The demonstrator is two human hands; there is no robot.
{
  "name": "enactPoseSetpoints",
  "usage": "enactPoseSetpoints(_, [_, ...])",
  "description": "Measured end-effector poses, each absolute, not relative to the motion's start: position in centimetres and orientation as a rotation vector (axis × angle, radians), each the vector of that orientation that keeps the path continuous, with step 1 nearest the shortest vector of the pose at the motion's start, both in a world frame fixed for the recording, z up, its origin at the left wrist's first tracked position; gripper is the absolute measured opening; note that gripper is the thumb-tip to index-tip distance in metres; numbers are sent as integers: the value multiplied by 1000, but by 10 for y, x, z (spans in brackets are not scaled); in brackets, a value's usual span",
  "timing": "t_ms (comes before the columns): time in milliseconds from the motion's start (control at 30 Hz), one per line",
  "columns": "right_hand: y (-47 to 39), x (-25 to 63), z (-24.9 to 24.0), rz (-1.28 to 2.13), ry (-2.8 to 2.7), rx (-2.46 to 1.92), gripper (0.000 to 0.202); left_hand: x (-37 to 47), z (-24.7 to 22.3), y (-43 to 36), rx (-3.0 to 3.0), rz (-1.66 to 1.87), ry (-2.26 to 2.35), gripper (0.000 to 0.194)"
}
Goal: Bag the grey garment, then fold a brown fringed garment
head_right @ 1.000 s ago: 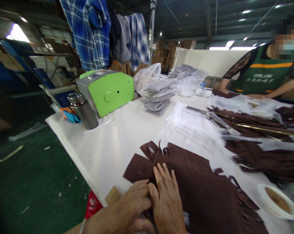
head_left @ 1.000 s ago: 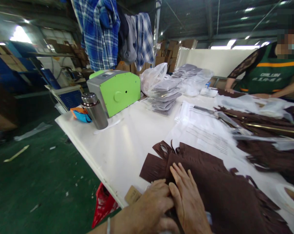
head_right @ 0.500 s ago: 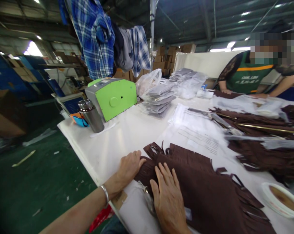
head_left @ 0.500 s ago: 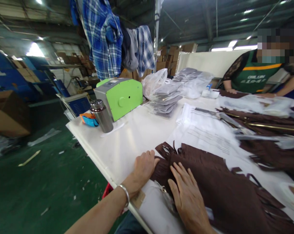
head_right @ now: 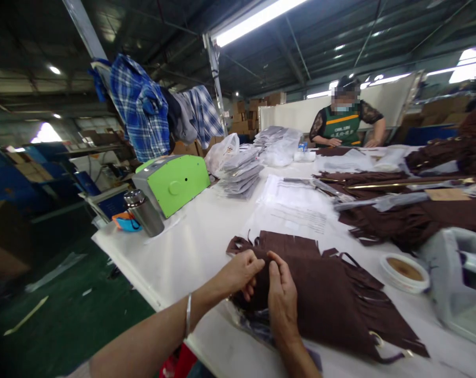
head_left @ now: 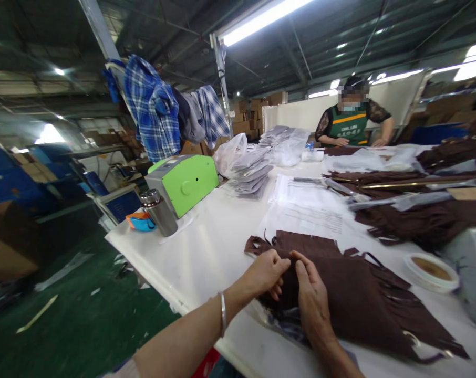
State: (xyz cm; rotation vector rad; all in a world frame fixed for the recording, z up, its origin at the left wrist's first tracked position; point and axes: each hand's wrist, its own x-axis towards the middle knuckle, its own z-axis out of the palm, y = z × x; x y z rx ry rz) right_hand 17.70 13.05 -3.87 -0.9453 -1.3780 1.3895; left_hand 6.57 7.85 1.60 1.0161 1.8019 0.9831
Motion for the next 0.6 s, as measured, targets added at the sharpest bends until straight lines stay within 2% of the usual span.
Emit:
enactPoseSetpoints(100, [136, 176, -44, 1477, -1233, -932, 51, 85, 14, 91, 1043, 997, 1705, 22])
enactPoseSetpoints(267, [139, 171, -51, 1571, -1090, -875, 51, 45, 36, 62, 1260, 1198, 1835, 45])
enactPoseSetpoints(367, [139, 169, -52, 1560, -1065, -857, 53, 21, 35, 30, 1435, 1189, 1931, 52])
enactPoseSetpoints(433, [139, 170, -51, 1550, -1066, -857, 54, 22, 22, 12, 1600, 950, 1957, 68])
enactPoseSetpoints(500, [138, 172, -48, 1544, -1099, -873, 55, 38, 9, 4, 1788, 567, 1983, 80])
enactPoseSetpoints(567, [135, 174, -45, 1506, -1211, -890, 55, 60, 2, 4, 1941, 315, 1990, 84])
enactPoseSetpoints(600, [133, 175, -44, 1469, -1306, -882, 55, 71, 1, 6, 1993, 306, 1986, 85])
